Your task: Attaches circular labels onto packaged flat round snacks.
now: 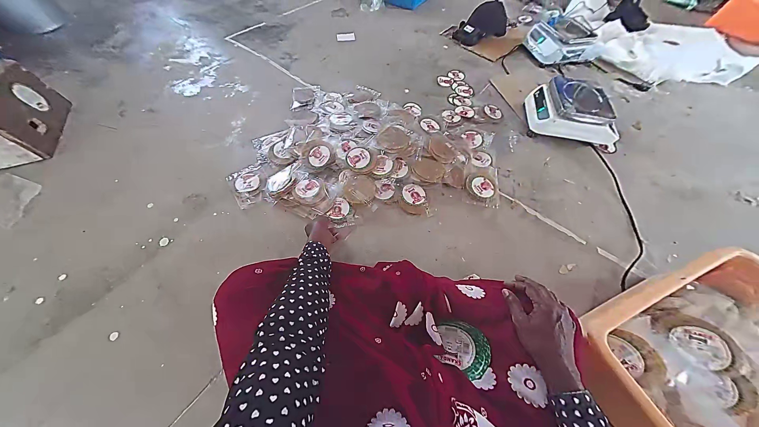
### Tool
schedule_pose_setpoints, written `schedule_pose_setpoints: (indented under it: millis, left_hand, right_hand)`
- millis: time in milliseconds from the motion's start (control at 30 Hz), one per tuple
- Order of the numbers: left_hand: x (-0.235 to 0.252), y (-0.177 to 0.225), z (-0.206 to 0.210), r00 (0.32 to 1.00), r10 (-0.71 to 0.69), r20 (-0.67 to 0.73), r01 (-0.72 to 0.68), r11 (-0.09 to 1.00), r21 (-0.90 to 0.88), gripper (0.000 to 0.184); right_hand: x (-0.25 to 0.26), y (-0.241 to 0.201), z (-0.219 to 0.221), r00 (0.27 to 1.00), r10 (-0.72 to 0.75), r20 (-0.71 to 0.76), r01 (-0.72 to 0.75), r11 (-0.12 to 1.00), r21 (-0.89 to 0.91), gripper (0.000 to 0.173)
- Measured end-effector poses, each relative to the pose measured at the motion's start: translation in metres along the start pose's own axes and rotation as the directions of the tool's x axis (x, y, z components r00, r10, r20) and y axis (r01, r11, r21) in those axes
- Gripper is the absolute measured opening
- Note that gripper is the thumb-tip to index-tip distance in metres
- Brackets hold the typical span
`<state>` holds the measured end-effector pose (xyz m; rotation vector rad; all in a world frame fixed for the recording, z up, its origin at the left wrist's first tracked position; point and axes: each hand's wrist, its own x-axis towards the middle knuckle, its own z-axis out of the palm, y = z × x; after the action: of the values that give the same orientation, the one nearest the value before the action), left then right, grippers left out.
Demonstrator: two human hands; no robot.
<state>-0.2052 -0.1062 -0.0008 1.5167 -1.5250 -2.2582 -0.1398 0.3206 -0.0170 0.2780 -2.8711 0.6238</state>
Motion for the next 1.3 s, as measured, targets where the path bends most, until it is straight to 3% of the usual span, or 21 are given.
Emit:
schedule_pose_setpoints:
  millis: [67, 133, 333, 500, 700, 867, 1033, 1167, 1300]
  left_hand:
    - [0.061, -0.023, -0.008, 0.998, 0.047, 0.035, -0.043, 0.995, -0.094, 0.047]
    - [0.080, -0.025, -0.004, 0.999, 0.007, 0.038, -0.003, 0.994, -0.108, 0.046]
    - [0.091, -0.025, 0.010, 1.000, -0.015, -0.010, 0.014, 0.991, -0.130, 0.060]
    - [0.098, -0.029, 0.016, 0.997, 0.054, -0.049, -0.064, 0.972, -0.225, 0.043]
    - [0.089, -0.045, 0.016, 0.985, 0.161, -0.055, -0.169, 0.956, -0.241, 0.046]
    - [0.076, -0.058, 0.006, 0.984, 0.175, -0.020, -0.176, 0.971, -0.161, 0.042]
    - [0.089, -0.062, 0.008, 0.985, 0.168, -0.027, -0.165, 0.904, -0.395, 0.051]
    - [0.090, -0.059, 0.018, 0.989, 0.146, -0.032, -0.147, 0.916, -0.372, 0.063]
    - [0.106, -0.057, 0.020, 0.988, 0.138, -0.073, -0.153, 0.942, -0.299, 0.050]
  right_hand:
    - [0.002, -0.003, 0.001, 1.000, 0.012, -0.001, -0.012, 1.000, -0.007, 0.041]
    - [0.003, -0.006, 0.001, 1.000, 0.023, 0.000, -0.023, 1.000, -0.010, 0.040]
    - [0.006, -0.007, 0.003, 1.000, 0.018, -0.014, -0.019, 0.999, -0.036, 0.041]
    - [0.008, -0.007, 0.003, 1.000, 0.027, 0.005, -0.027, 0.998, -0.063, 0.040]
    - [0.009, -0.014, -0.006, 0.988, 0.122, 0.094, -0.114, 0.990, -0.082, 0.031]
    - [0.007, -0.016, -0.006, 0.996, 0.079, 0.037, -0.078, 0.996, -0.041, 0.026]
    - [0.000, -0.018, -0.009, 0.999, 0.033, 0.024, -0.031, 0.997, -0.076, 0.032]
    - [0.000, -0.016, -0.007, 1.000, 0.025, 0.017, -0.024, 0.997, -0.072, 0.035]
    - [0.006, -0.014, -0.003, 0.998, 0.053, 0.016, -0.052, 0.996, -0.073, 0.036]
